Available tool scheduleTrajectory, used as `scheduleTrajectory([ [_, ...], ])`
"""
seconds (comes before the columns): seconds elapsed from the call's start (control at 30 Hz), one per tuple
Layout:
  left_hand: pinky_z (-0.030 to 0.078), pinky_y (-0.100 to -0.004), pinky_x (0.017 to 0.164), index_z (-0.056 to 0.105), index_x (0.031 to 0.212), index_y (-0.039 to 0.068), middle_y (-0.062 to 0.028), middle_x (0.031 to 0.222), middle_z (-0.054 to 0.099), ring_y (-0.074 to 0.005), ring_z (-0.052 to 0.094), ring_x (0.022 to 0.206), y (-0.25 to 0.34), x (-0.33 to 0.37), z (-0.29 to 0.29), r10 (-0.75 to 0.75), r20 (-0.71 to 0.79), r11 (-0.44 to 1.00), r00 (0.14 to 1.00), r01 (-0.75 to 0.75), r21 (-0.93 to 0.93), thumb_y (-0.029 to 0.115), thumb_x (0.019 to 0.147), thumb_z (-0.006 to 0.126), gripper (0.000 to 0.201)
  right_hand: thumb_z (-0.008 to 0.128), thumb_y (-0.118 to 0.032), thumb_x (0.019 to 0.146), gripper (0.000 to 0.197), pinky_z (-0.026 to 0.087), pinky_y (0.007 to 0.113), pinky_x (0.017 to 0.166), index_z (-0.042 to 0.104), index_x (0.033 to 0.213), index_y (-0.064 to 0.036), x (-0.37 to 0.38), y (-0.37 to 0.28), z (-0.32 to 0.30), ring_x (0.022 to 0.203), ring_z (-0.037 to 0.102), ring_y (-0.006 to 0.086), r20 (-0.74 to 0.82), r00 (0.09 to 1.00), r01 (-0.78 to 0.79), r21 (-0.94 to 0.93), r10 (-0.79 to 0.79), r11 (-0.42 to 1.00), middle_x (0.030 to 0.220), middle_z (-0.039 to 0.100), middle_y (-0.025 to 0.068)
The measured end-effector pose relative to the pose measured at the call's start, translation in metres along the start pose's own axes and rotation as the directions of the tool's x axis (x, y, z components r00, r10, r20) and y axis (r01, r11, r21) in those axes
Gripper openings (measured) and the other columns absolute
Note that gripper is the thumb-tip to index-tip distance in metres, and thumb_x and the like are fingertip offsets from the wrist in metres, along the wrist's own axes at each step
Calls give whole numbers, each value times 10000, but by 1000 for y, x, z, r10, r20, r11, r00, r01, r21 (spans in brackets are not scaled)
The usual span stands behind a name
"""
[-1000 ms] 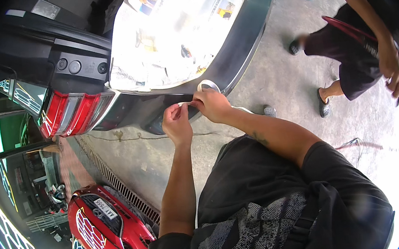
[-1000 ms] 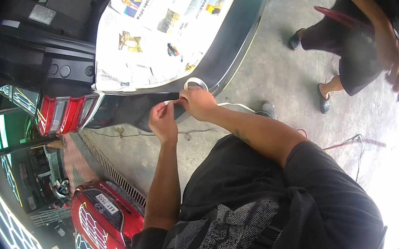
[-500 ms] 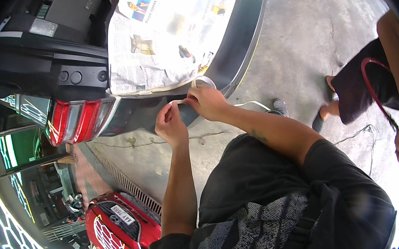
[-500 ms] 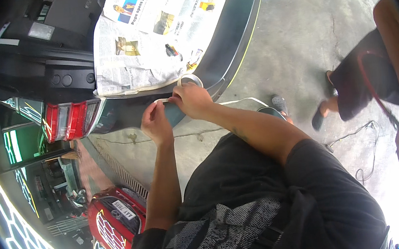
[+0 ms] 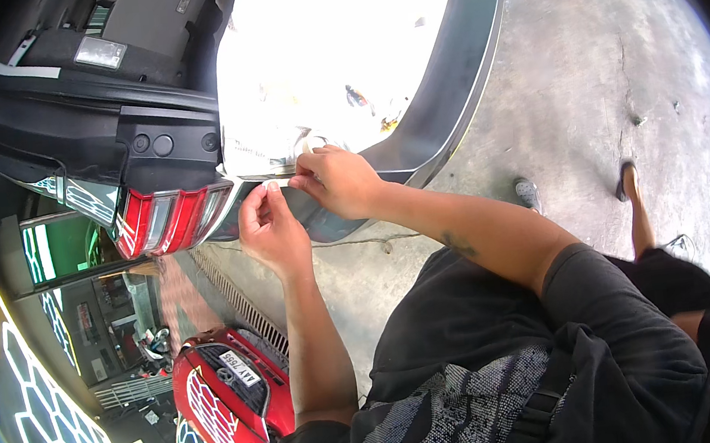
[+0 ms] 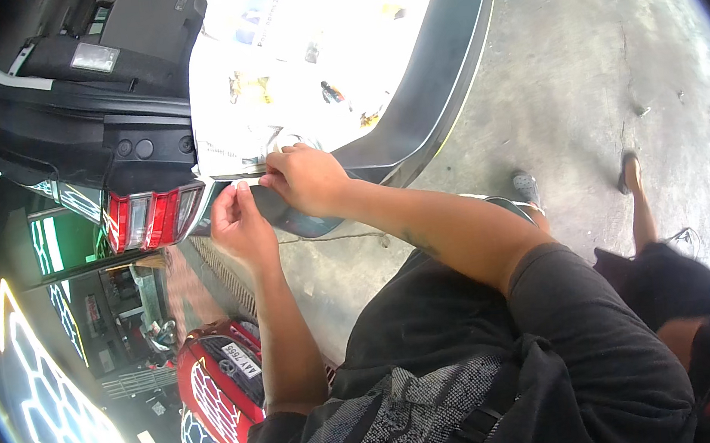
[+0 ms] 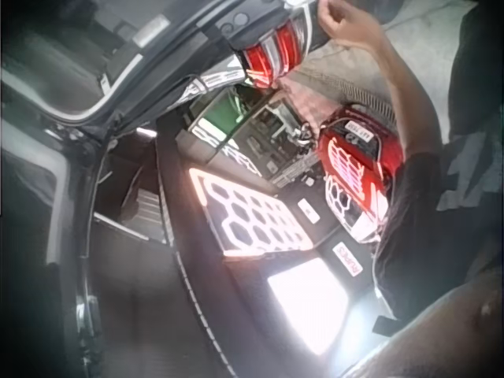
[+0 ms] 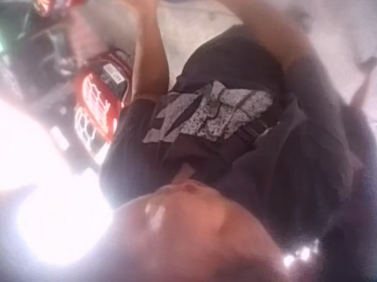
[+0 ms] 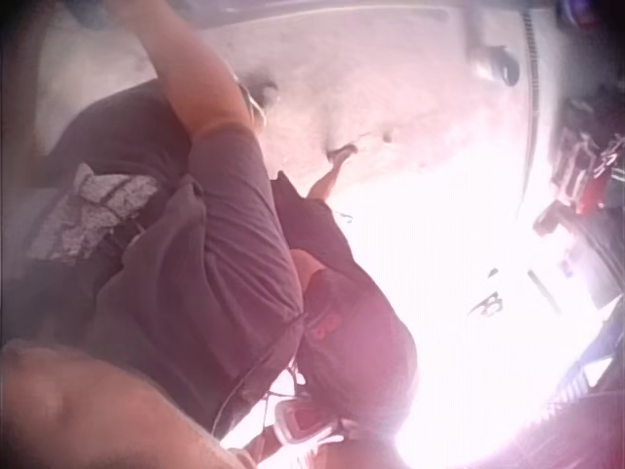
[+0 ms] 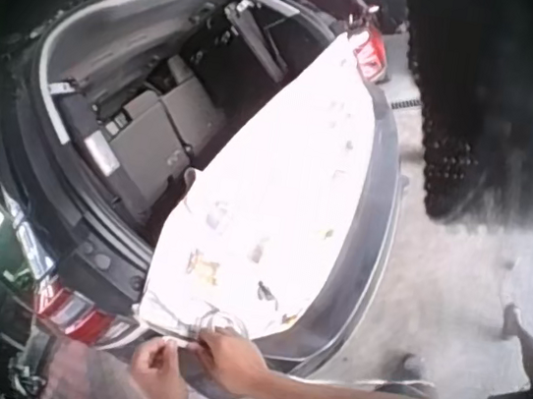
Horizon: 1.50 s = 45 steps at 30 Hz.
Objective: The person applies masking tape along the lower edge of a car's rear bumper. They smooth the tape down by hand to ensure it adheres properly to the curved surface, working from one side of the bumper to the other.
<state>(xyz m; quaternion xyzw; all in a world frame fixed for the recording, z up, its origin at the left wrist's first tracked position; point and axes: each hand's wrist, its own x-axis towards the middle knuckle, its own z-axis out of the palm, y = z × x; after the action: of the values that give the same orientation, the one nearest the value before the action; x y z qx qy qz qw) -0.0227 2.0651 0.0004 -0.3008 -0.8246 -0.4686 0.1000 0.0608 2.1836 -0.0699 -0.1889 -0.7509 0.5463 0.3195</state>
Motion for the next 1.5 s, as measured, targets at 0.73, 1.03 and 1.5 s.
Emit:
scheduleTrajectory([
  [0.73, 578, -297, 759, 891, 1139, -18, -45, 1038, 754, -119, 723, 874, -29, -1, 2, 238, -31, 970, 971, -236, 64, 35, 1058, 889, 96, 785, -297, 1112, 254, 606, 532, 902, 744, 1041, -56, 3, 8, 8, 1049, 753, 402, -61, 997, 44, -44, -47, 998, 986, 805, 148],
  [1.03, 634, -326, 748, 910, 1139, 17, -87, 1069, 800, -182, 759, 907, -39, 1, 5, 305, -68, 951, 950, -300, 71, -6, 1014, 915, 127, 798, -284, 1100, 234, 618, 528, 844, 748, 1046, -61, 1, 12, 14, 1013, 756, 385, -115, 988, 89, -87, -99, 992, 961, 799, 134],
  [1.5, 650, -283, 784, 857, 1114, -34, -100, 1072, 828, -169, 804, 923, -33, -1, 13, 68, -135, 983, 988, -90, -162, -16, 1005, 931, 133, 802, -279, 1093, 220, 616, 523, 832, 747, 1073, -67, 1, 13, 15, 1007, 754, 385, -118, 986, 108, -77, -117, 991, 955, 780, 133],
])
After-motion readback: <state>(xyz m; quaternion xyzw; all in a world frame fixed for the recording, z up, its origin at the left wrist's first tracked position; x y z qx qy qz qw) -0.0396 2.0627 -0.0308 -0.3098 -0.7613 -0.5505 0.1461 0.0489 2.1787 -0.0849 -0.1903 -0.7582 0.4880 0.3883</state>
